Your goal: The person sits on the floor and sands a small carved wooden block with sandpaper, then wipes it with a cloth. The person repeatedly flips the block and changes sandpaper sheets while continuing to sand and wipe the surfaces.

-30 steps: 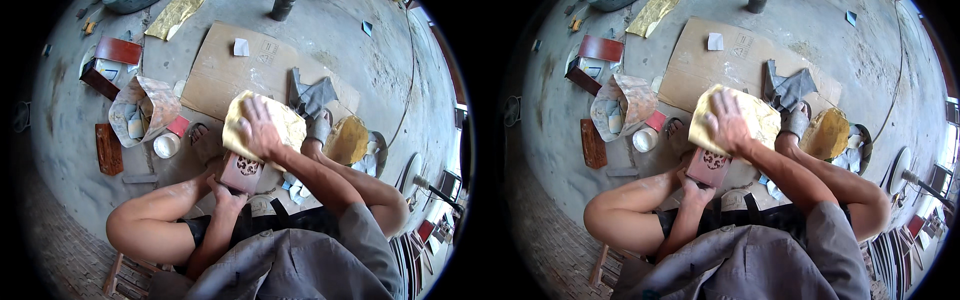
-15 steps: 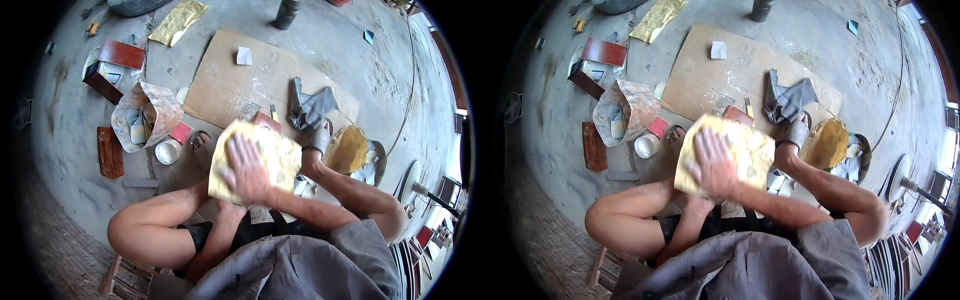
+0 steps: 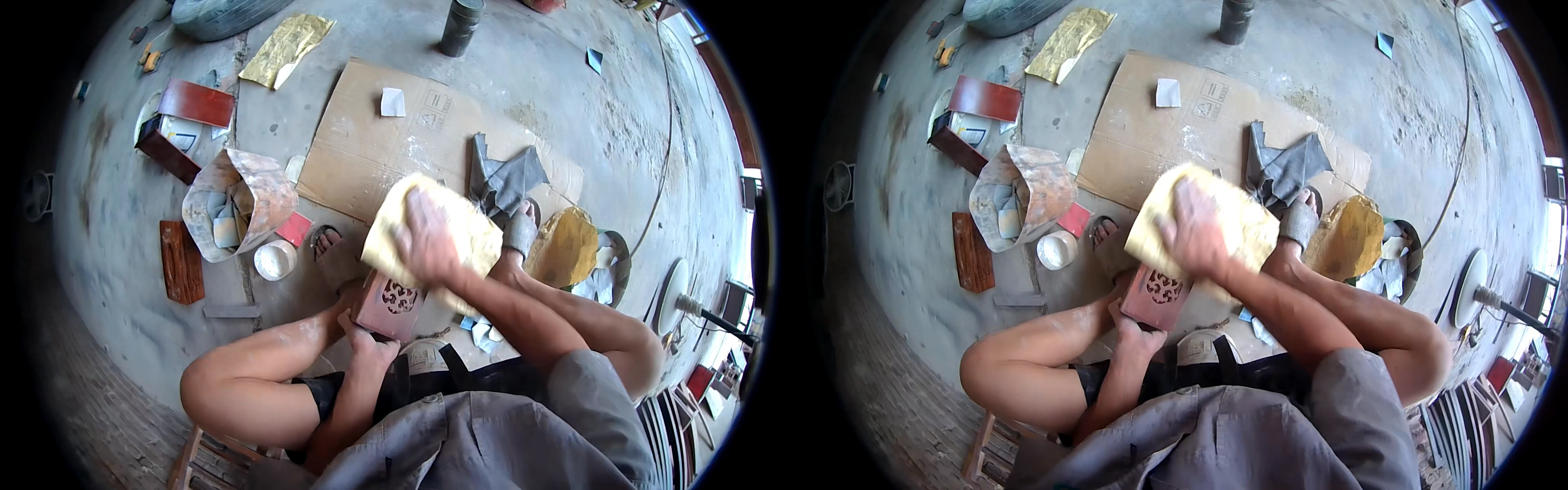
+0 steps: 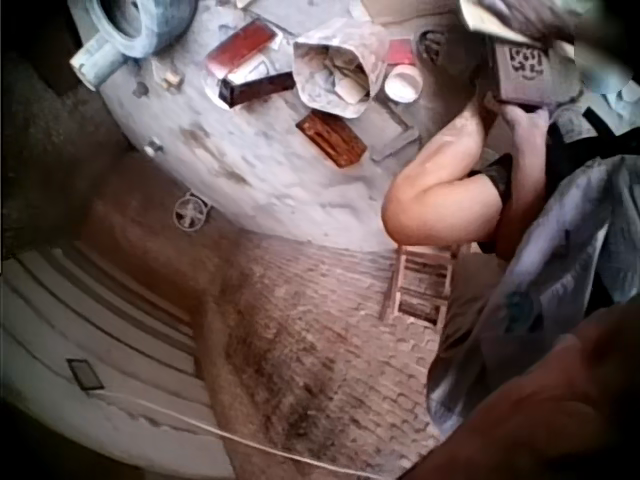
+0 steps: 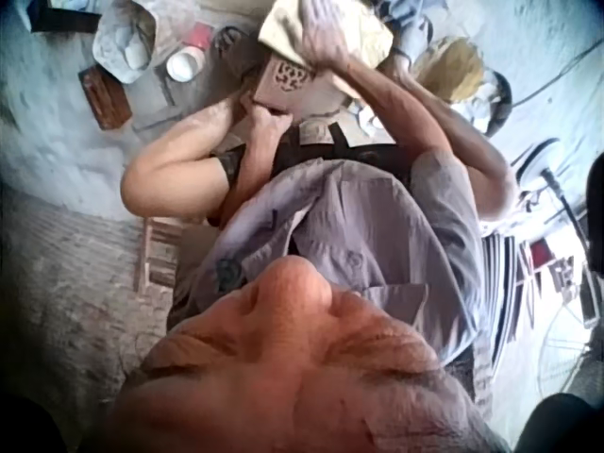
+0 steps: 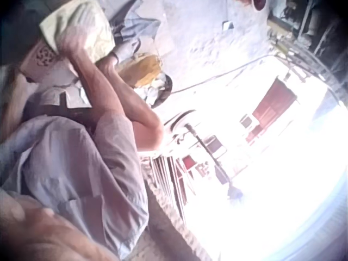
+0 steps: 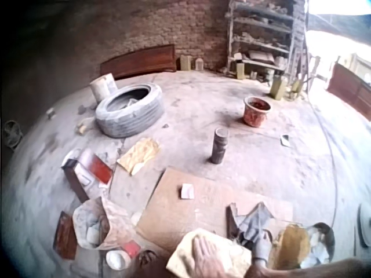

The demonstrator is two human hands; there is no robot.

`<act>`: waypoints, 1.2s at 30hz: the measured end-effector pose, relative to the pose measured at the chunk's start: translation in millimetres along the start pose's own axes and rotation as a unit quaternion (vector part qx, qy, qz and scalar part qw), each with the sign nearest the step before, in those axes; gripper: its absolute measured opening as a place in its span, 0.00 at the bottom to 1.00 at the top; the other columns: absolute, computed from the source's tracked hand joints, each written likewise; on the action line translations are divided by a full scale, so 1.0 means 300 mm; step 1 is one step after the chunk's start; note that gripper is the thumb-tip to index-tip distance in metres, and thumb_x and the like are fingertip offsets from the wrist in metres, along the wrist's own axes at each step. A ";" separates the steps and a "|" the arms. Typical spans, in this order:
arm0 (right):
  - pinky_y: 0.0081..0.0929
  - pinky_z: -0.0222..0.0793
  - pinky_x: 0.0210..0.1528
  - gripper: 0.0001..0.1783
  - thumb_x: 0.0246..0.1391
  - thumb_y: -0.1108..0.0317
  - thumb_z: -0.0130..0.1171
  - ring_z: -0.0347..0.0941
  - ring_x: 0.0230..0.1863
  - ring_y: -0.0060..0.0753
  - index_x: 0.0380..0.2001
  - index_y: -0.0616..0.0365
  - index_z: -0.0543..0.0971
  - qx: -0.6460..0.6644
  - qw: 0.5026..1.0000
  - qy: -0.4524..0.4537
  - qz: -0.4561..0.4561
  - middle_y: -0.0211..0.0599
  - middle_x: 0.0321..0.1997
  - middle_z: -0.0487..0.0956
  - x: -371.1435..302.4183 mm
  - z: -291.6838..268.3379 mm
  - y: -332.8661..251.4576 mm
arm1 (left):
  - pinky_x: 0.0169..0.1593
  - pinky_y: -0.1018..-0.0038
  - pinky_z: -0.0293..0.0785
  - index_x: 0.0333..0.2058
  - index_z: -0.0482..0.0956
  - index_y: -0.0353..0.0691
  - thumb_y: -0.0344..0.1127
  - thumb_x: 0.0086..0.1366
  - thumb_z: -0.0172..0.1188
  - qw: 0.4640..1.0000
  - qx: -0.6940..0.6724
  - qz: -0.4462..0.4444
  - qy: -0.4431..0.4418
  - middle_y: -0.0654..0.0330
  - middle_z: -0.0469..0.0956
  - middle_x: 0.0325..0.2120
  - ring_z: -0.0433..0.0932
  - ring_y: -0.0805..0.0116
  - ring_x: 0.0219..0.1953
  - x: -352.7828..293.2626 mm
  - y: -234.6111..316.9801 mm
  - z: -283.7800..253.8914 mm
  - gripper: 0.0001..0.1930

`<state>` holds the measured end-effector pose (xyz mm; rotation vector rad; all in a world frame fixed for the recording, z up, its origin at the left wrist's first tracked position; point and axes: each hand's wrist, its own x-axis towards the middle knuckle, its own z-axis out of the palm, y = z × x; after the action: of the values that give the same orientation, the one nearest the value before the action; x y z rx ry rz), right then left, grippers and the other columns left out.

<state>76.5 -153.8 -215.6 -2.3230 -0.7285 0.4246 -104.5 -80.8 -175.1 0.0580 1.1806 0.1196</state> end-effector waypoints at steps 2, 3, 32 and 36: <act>0.52 0.41 0.80 0.47 0.72 0.42 0.44 0.50 0.79 0.64 0.71 0.79 0.57 -0.061 0.997 0.015 0.051 0.70 0.77 0.57 0.089 0.022 0.065 | 0.66 0.53 0.71 0.66 0.72 0.51 0.67 0.68 0.38 1.000 -0.009 -0.011 -0.017 0.59 0.73 0.65 0.73 0.54 0.65 0.009 -0.002 0.006 0.37; 0.54 0.41 0.80 0.46 0.71 0.43 0.45 0.50 0.79 0.66 0.71 0.80 0.57 -0.105 0.994 0.015 0.022 0.71 0.76 0.57 0.073 0.025 0.013 | 0.67 0.51 0.69 0.67 0.71 0.51 0.68 0.68 0.37 1.000 -0.012 -0.004 -0.015 0.58 0.71 0.66 0.70 0.53 0.67 0.010 -0.005 0.004 0.39; 0.46 0.39 0.83 0.32 0.69 0.48 0.46 0.53 0.79 0.51 0.64 0.64 0.73 -0.125 0.951 -0.185 -0.212 0.51 0.74 0.67 -0.009 -0.039 -0.042 | 0.68 0.47 0.68 0.68 0.69 0.49 0.67 0.70 0.38 1.000 0.001 0.026 0.005 0.58 0.69 0.68 0.69 0.53 0.68 -0.003 -0.018 0.024 0.38; 0.56 0.40 0.81 0.27 0.71 0.50 0.45 0.55 0.78 0.55 0.55 0.60 0.79 -0.175 0.977 -0.011 -0.120 0.52 0.72 0.69 0.099 0.012 0.004 | 0.69 0.47 0.67 0.68 0.69 0.47 0.70 0.69 0.37 1.000 -0.001 0.013 0.016 0.57 0.70 0.68 0.68 0.51 0.68 -0.001 -0.016 0.028 0.41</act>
<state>98.7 -135.1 -222.2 -2.5115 -1.1585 0.2271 -96.6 -85.4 -172.0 0.0706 1.2111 0.1450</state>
